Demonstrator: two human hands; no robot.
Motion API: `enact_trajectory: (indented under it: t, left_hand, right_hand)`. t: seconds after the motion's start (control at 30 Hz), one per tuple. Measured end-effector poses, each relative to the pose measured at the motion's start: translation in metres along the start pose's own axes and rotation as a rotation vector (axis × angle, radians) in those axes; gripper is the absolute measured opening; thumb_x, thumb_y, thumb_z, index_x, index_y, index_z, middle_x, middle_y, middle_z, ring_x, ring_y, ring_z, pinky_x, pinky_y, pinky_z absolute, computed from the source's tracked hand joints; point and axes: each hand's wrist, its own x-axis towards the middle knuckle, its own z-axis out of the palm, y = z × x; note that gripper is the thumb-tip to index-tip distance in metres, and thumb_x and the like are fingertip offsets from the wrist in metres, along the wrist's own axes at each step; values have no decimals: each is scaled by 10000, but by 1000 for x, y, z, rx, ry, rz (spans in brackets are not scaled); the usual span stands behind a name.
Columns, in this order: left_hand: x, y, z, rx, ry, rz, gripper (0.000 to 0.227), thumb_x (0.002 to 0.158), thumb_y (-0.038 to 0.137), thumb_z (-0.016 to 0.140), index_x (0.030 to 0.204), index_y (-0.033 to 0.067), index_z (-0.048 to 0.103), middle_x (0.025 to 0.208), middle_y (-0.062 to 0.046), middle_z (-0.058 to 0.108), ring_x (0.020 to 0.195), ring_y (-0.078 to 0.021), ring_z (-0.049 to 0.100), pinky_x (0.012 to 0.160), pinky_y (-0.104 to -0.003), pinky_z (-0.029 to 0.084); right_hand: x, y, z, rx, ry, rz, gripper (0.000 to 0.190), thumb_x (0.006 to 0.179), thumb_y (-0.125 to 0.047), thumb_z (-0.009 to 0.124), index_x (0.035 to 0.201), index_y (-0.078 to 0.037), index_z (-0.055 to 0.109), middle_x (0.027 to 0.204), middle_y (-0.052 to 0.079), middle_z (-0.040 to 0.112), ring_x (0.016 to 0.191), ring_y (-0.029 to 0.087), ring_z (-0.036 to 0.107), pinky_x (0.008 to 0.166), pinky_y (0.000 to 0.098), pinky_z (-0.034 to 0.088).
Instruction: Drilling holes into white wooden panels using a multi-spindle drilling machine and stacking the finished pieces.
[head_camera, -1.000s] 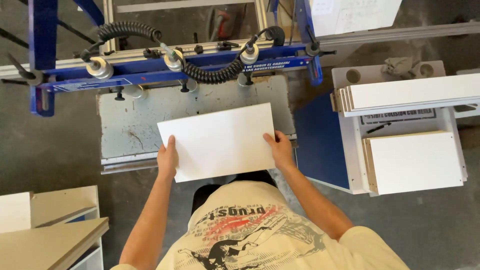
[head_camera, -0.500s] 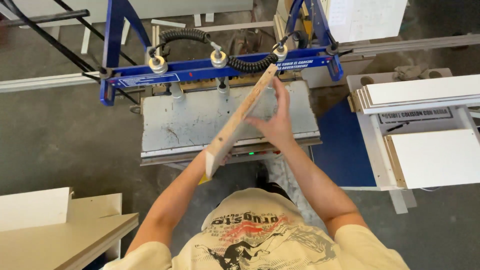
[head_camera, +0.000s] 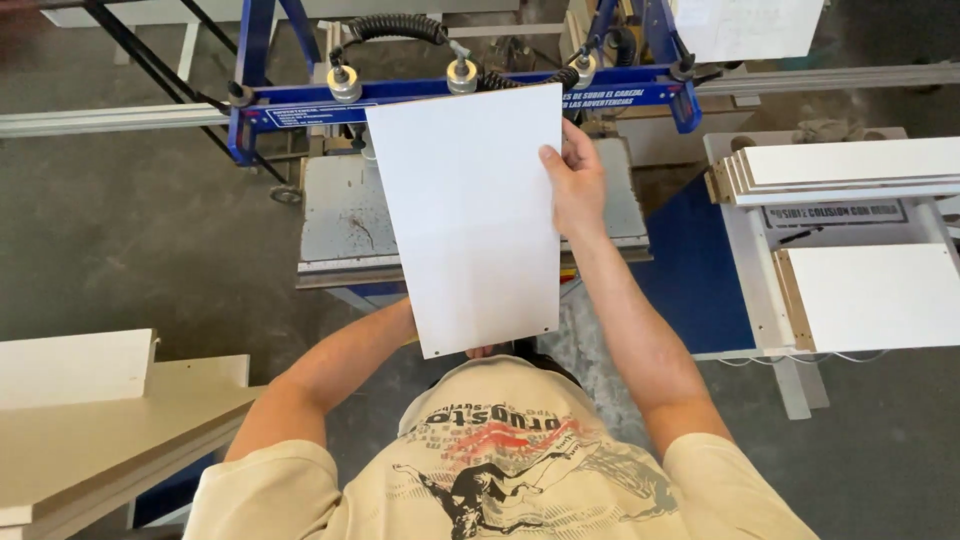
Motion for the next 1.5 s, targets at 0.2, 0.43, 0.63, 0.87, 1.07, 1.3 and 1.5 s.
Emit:
enact_trajectory:
  t: [0.2, 0.43, 0.63, 0.87, 1.07, 1.3, 1.5]
  left_hand:
    - [9, 4, -1, -2, -34, -1, 873, 763, 793, 751, 1253, 72, 705, 1061, -167, 738, 937, -287, 740, 749, -427, 617]
    - [58, 11, -35, 79, 227, 108, 877, 838, 778, 730, 1406, 131, 562, 1203, -152, 692, 1053, -305, 720, 870, -510, 615]
    - [70, 8, -35, 265, 485, 271, 828, 875, 548, 801, 1527, 160, 469, 1423, -121, 598, 1313, -272, 585, 1068, -416, 512]
    - [170, 24, -14, 328, 634, 291, 629, 860, 461, 831, 1294, 75, 590, 1213, -139, 686, 1173, -295, 667, 973, -428, 581]
    - [233, 54, -3, 430, 717, 271, 687, 796, 410, 881, 1304, 31, 615, 1202, -143, 588, 1171, -337, 643, 997, -449, 570]
    - [283, 58, 4, 597, 857, 305, 692, 786, 392, 894, 1308, 12, 648, 1164, -159, 572, 1126, -359, 626, 988, -455, 522]
    - [318, 48, -6, 739, 884, 414, 735, 771, 424, 905, 1331, 30, 637, 1178, -186, 580, 1110, -344, 610, 982, -445, 483]
  right_hand:
    - [-1, 8, -5, 193, -2, -99, 432, 1020, -81, 700, 1428, -108, 560, 1142, 53, 704, 1013, 130, 690, 893, 312, 598]
    - [-44, -39, -78, 330, -34, 589, 810, 916, -778, 382, 1381, -170, 647, 1182, 74, 699, 1064, 275, 713, 870, 398, 600]
    - [-23, 135, -200, -714, 60, 543, 432, 902, -378, 815, 1283, -199, 720, 968, -12, 748, 883, 147, 727, 695, 288, 581]
    - [27, 204, -202, -988, -44, 609, 615, 959, -482, 719, 1420, -87, 628, 1358, 191, 601, 1290, 356, 577, 1066, 455, 479]
    - [76, 268, -207, -963, 17, 655, 640, 942, -471, 759, 1415, -64, 614, 1311, 190, 542, 1266, 373, 572, 1064, 450, 482]
    - [97, 310, -206, -1132, 41, 401, 589, 904, -385, 803, 1340, -12, 669, 1196, 222, 620, 1217, 420, 580, 1060, 481, 478]
    - [105, 334, -226, -1174, -62, 273, 649, 906, -360, 815, 1399, 14, 621, 1262, 247, 597, 1239, 437, 543, 1061, 500, 471]
